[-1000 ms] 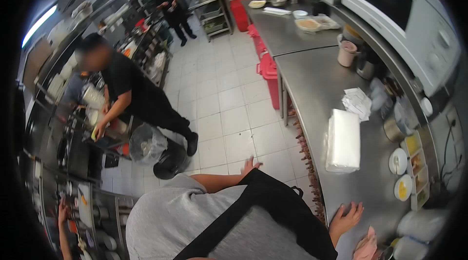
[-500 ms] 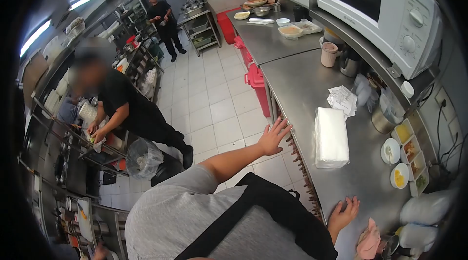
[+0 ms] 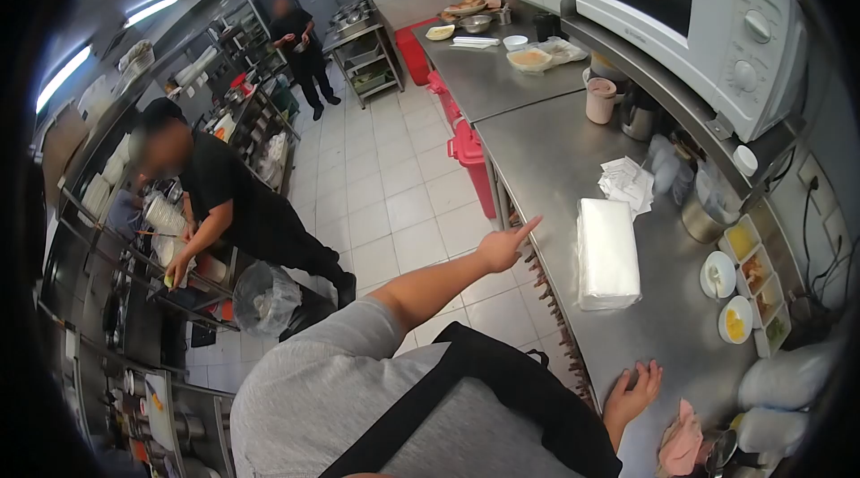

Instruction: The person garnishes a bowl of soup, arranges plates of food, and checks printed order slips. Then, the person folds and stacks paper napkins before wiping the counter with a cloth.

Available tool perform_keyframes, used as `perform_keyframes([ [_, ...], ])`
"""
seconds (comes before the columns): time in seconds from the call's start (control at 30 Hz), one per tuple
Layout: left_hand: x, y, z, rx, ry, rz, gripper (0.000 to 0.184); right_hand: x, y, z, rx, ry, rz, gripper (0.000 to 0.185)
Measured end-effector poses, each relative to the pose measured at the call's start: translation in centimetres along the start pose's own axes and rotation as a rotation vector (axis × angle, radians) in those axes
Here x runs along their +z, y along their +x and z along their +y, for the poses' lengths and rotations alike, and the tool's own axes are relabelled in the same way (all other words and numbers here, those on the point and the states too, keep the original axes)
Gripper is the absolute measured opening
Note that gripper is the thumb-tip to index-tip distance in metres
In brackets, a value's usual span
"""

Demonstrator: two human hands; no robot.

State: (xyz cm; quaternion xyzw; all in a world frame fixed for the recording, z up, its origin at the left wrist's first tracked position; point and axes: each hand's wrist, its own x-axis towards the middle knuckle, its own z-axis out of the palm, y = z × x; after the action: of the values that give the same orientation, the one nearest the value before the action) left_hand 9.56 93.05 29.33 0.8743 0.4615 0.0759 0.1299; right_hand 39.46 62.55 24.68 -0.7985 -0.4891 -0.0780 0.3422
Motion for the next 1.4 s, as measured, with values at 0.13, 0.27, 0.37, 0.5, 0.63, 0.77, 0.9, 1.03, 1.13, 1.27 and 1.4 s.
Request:
perform_keyframes([
  [0.13,0.0,2.7,0.6,-0.031,0.123,-0.381,0.111,0.1,0.0,-0.1,-0.006,-0.006,0.01,0.026],
  [0.27,2.2,2.6,0.8,-0.155,-0.073,-0.476,0.124,0.2,0.0,0.1,-0.013,-0.022,0.016,0.026],
  [0.37,1.7,2.7,0.8,-0.14,-0.022,-0.475,0.124,0.1,0.0,0.0,-0.006,-0.023,0.006,0.026],
  [0.5,2.1,3.1,0.3,-0.14,-0.061,-0.481,0.124,0.3,0.1,0.0,0.002,-0.019,0.005,0.026],
  [0.63,2.8,3.1,0.2,-0.155,-0.12,-0.477,0.124,0.1,0.1,-0.2,0.014,-0.006,-0.016,0.026],
  [0.77,3.6,3.3,-0.2,-0.133,-0.159,-0.458,0.125,0.2,0.1,-0.1,0.016,0.002,-0.015,0.026],
  [0.9,3.1,3.3,0.0,-0.142,-0.168,-0.485,0.125,0.1,0.1,0.0,0.006,0.005,-0.016,0.026],
  [1.03,3.7,3.5,-0.4,-0.121,-0.216,-0.497,0.125,0.2,-0.1,0.3,0.008,0.009,-0.005,0.025],
  [1.13,4.1,3.6,-0.7,-0.101,-0.239,-0.488,0.125,0.2,0.0,0.1,0.008,0.022,0.004,0.024],
  [1.27,5.7,3.9,-1.6,-0.081,-0.279,-0.431,0.125,0.0,0.1,-0.1,0.008,0.024,-0.002,0.024],
  [1.4,5.4,3.9,-1.4,-0.102,-0.286,-0.441,0.124,-0.1,0.2,-0.3,0.025,0.036,-0.013,0.023],
])
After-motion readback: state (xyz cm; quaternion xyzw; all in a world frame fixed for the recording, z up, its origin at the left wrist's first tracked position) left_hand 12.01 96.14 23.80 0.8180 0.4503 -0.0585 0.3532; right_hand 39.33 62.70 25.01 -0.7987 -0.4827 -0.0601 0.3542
